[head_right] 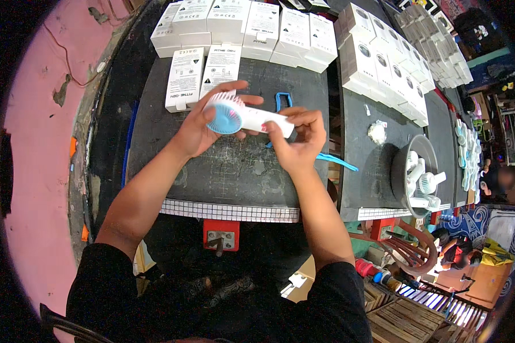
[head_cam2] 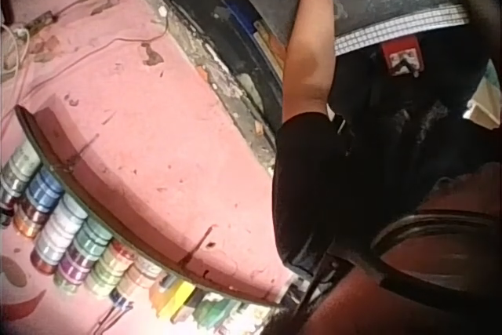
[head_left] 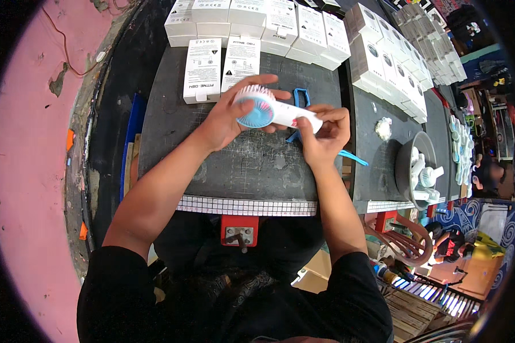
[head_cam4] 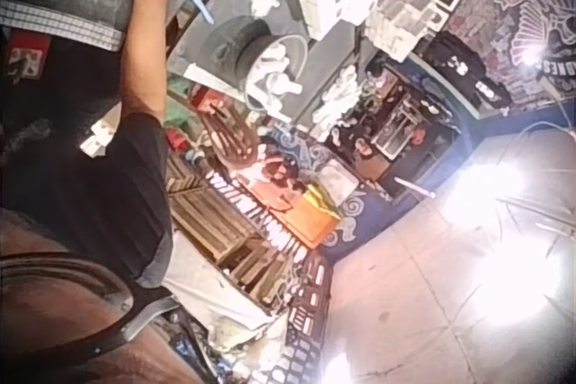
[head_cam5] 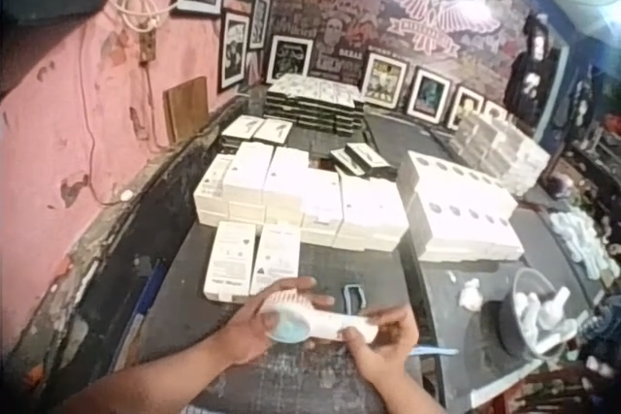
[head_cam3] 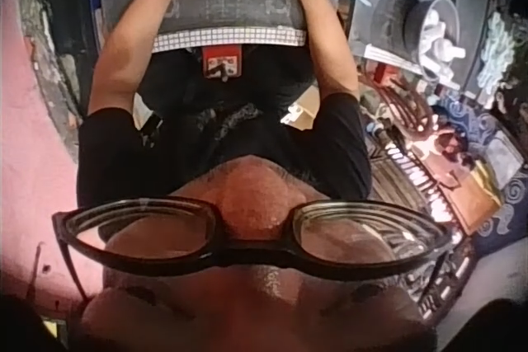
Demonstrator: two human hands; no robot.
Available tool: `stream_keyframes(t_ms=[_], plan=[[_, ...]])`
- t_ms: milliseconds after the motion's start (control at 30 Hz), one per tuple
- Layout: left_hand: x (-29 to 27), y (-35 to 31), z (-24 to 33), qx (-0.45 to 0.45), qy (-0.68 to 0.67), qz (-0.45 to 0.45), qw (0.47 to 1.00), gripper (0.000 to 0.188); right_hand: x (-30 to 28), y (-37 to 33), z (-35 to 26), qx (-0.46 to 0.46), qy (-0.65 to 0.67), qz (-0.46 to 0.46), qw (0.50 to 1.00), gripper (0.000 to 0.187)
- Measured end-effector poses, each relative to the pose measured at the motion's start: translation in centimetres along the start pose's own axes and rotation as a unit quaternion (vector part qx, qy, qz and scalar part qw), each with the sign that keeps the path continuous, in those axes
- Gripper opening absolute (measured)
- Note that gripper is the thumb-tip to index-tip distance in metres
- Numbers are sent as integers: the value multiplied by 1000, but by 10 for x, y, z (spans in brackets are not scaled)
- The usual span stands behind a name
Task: The recorder attaches lanyards to small portable hand fans and packs them into their individual boxes.
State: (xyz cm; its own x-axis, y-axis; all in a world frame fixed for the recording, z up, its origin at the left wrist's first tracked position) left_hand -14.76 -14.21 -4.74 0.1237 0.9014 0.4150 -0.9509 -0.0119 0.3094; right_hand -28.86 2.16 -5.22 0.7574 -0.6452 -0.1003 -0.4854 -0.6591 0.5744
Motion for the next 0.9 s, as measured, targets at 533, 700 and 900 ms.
stream_keyframes(t_ms=[533,700,900], plan=[[-10,-8,-3,250,295,305,870,45,34,-1,-24,-43,-90,-254,962,36],[8,19,23,61,650,322,685,29,26,-15,-12,-160,-163,-287,930,50],[-9,42,13,-171,827,271,461,84,34,-10,-35,-252,-185,-332,890,52]])
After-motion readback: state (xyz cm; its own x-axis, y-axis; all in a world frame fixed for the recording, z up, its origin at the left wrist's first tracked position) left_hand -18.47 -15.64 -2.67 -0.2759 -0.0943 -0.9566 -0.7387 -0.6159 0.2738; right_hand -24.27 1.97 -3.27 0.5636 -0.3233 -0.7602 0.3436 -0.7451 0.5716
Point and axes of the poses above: each hand's wrist, its own y-axis towards the middle knuckle, its own x-axis out of the palm, z = x × y, the point moved 2 cm from there along y, towards the middle knuckle, and after that the axes turned 14 degrees about -z, right-handed, at the moved point
